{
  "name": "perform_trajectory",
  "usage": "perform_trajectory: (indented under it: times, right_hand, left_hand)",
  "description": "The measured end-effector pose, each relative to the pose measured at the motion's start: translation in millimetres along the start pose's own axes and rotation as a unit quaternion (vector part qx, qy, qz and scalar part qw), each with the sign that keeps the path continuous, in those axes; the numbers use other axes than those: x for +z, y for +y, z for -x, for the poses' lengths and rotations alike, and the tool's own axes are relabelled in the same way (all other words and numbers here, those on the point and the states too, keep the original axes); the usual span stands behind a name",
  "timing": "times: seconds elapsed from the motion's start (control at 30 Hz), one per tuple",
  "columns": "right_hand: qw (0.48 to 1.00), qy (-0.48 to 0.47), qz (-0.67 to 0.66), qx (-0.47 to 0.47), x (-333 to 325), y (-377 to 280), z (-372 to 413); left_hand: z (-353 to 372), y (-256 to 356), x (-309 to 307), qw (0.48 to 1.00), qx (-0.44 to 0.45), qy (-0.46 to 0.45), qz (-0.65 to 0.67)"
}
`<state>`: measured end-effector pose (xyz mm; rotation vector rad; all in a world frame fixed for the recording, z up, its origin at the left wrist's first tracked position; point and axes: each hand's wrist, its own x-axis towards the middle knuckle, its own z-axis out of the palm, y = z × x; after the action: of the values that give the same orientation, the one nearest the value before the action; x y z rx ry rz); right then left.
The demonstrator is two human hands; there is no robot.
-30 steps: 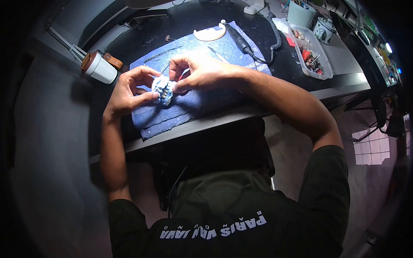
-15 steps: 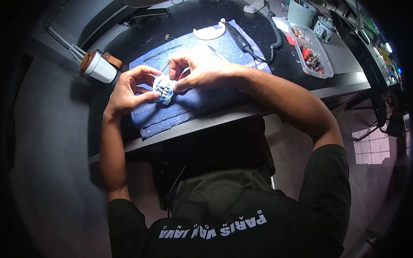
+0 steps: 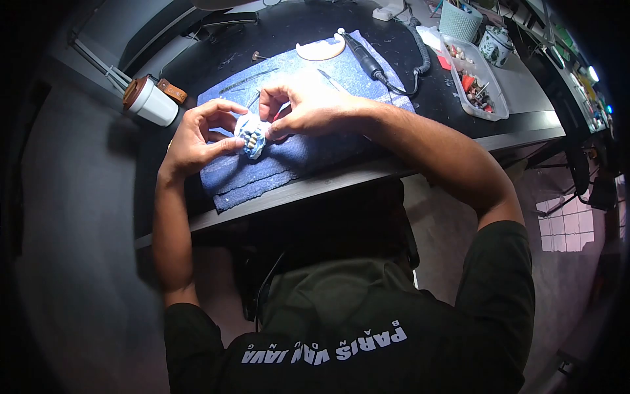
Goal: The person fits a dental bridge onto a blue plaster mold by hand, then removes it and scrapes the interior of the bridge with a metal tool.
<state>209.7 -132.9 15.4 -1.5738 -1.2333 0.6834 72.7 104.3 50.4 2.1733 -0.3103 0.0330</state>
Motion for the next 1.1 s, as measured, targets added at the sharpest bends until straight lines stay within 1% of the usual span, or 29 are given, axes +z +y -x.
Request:
perform_trajectory:
  times: [0.07,0.17,0.37,0.47,0.57,0.77,0.8,0.87,0.9,0.93,1.0,1.03,1.1]
  right_hand:
    - [1.0,0.0,0.004,-0.003,-0.3,1.3,-0.8]
    - [1.0,0.001,0.003,-0.001,0.0,0.7,-0.4]
    - [1.0,-0.001,-0.004,-0.007,0.2,3.5,-0.9]
    - [1.0,-0.001,-0.001,-0.006,-0.2,1.6,-0.7]
    - [1.0,-0.001,0.0,-0.01,-0.3,3.6,-1.1]
    - [0.999,0.026,-0.028,0.005,-0.6,-0.4,1.8]
    - [0.999,0.035,-0.033,0.009,-1.1,-0.5,2.1]
    - [0.995,0.057,-0.086,-0.007,-1.5,2.3,1.5]
    - [0.991,0.068,-0.113,-0.015,-1.6,3.5,1.0]
    - [0.992,0.086,-0.096,-0.016,-2.0,3.3,0.5]
    - [0.985,0.103,-0.141,-0.01,-3.8,8.1,-1.1]
    - [0.98,0.112,-0.164,-0.007,-5.1,11.7,-2.5]
    - [0.984,0.118,-0.13,-0.013,-8.0,16.0,-2.4]
  left_hand:
    - [0.0,-0.7,-0.5,1.0,0.004,0.001,-0.007]
    - [0.3,3.4,0.1,1.0,-0.016,-0.006,0.006]
    - [0.5,2.3,-1.0,1.0,-0.014,-0.009,0.001]
    - [0.1,-2.5,0.3,1.0,0.019,0.003,-0.005]
    - [0.3,1.0,-1.6,1.0,-0.008,-0.01,-0.016]
    - [1.5,2.1,-2.1,0.998,-0.044,-0.003,0.048]
    - [1.1,0.4,-2.0,0.998,-0.031,0.006,0.06]
    - [-0.6,-6.4,-0.5,0.996,-0.005,0.024,0.085]
    - [-1.3,-9.6,0.0,0.994,0.0,0.033,0.1]
    - [-2.2,-13.0,0.8,0.992,0.005,0.041,0.116]
    - [-3.7,-17.0,1.2,0.99,0.012,0.058,0.13]
    - [-4.1,-17.1,2.8,0.984,0.006,0.071,0.161]
    - [-5.7,-16.0,8.2,0.97,-0.006,0.094,0.223]
